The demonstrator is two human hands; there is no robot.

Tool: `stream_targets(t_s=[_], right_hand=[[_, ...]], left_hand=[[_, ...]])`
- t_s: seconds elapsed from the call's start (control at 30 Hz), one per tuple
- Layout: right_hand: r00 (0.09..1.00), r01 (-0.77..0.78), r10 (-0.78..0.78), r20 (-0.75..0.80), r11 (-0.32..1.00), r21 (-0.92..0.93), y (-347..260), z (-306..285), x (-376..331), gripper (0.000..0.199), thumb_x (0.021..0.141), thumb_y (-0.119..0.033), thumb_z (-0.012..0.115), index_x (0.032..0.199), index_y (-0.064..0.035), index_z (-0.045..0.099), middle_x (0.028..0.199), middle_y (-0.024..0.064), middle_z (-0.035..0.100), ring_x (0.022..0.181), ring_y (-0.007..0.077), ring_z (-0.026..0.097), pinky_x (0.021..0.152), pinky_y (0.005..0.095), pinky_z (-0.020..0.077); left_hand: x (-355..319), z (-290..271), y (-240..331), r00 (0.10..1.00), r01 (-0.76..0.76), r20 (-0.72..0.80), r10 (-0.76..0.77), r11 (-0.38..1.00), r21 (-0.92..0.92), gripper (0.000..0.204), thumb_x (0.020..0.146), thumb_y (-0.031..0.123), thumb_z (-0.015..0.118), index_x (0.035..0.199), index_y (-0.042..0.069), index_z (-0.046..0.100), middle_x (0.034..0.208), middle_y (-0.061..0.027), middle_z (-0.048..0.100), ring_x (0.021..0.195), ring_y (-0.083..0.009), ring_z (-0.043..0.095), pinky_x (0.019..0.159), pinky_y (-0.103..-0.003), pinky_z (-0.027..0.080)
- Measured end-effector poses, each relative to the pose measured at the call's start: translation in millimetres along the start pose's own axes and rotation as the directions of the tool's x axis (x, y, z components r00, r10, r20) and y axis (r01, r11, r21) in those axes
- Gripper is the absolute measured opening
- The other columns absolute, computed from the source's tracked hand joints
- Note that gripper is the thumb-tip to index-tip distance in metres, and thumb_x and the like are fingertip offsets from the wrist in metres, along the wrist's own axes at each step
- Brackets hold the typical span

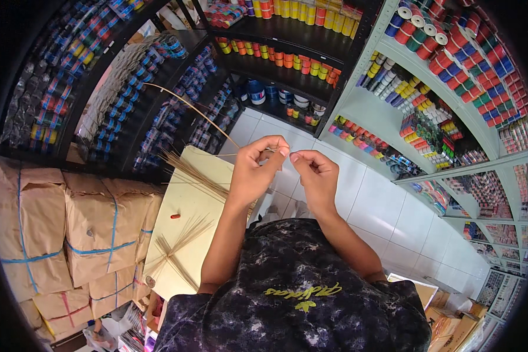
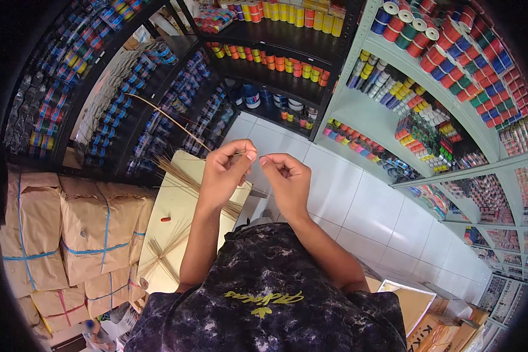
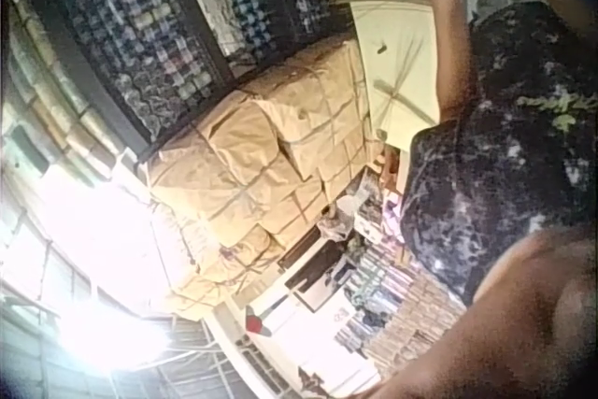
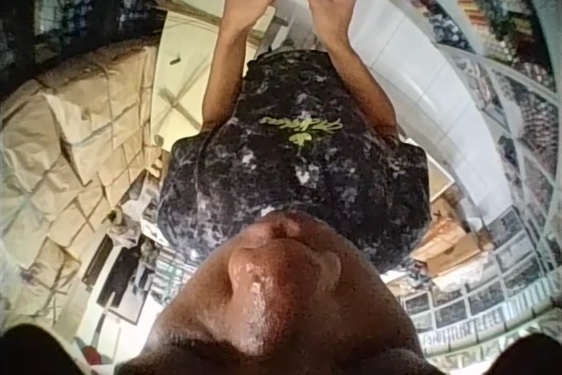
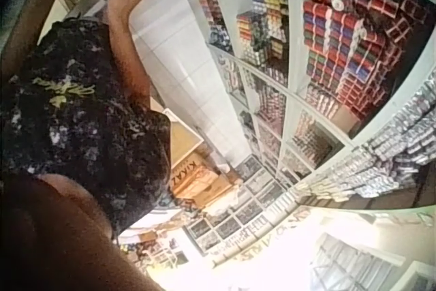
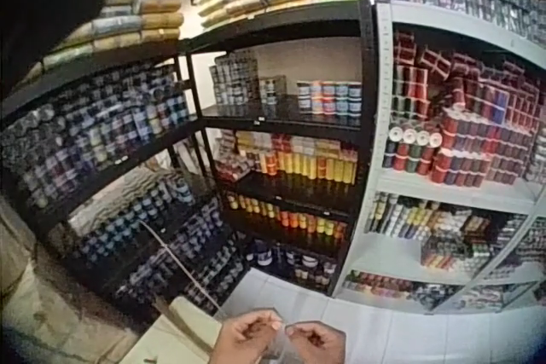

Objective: The person is using string to tie together thin bamboo sticks to assemble the frame of a kite.

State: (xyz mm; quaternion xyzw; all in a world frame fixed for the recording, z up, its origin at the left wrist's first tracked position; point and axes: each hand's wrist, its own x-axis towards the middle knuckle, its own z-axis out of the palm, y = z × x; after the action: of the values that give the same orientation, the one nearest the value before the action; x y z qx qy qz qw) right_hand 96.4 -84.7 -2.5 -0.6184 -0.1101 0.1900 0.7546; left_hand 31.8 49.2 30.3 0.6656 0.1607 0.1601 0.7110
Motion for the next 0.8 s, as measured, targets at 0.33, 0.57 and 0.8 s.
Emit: stream_targets(t_s=[0.33, 0.57, 0.8], right_hand=[[0.998, -0.03, 0.025, 0.057, 0.994, 0.102, 0, -3, -1, 0.012, 0.092, -0.009, 0.072, 0.099, 0.0006, 0.075, 0.077, -0.0056, 0.065, 0.065, -0.001, 0.048, 0.054, 0.0179, 0.0346], [0.986, -0.155, 0.142, 0.092, 0.976, 0.154, -2, -6, -3, 0.012, 0.094, -0.01, 0.071, 0.1, -0.0005, 0.075, 0.074, -0.0071, 0.062, 0.06, -0.0018, 0.042, 0.049, 0.0183, 0.0275], [0.999, -0.037, 0.035, 0.028, 0.997, 0.069, 1, -5, -2, 0.009, 0.092, -0.009, 0.073, 0.095, 0.0003, 0.074, 0.07, -0.0095, 0.056, 0.061, -0.0015, 0.039, 0.053, 0.0199, 0.0287]], left_hand=[[-3, 3, -4, 0.999, -0.039, 0.002, 0.039, 0.998, 0.046, 0.011, 0.097, 0.014, 0.068, 0.097, 0.004, 0.069, 0.074, 0.0067, 0.058, 0.061, 0.0001, 0.048, 0.05, -0.018, 0.035], [-4, 5, -12, 0.995, -0.098, -0.018, 0.1, 0.992, 0.077, 0.011, 0.097, 0.015, 0.067, 0.097, 0.004, 0.069, 0.076, 0.0054, 0.059, 0.062, 0.0002, 0.05, 0.049, -0.018, 0.036], [-6, -6, -1, 0.997, 0.003, -0.082, -0.003, 1.0, 0.004, 0.009, 0.097, 0.006, 0.064, 0.101, -0.002, 0.066, 0.088, 0.0022, 0.062, 0.071, -0.0035, 0.054, 0.062, -0.022, 0.046]])
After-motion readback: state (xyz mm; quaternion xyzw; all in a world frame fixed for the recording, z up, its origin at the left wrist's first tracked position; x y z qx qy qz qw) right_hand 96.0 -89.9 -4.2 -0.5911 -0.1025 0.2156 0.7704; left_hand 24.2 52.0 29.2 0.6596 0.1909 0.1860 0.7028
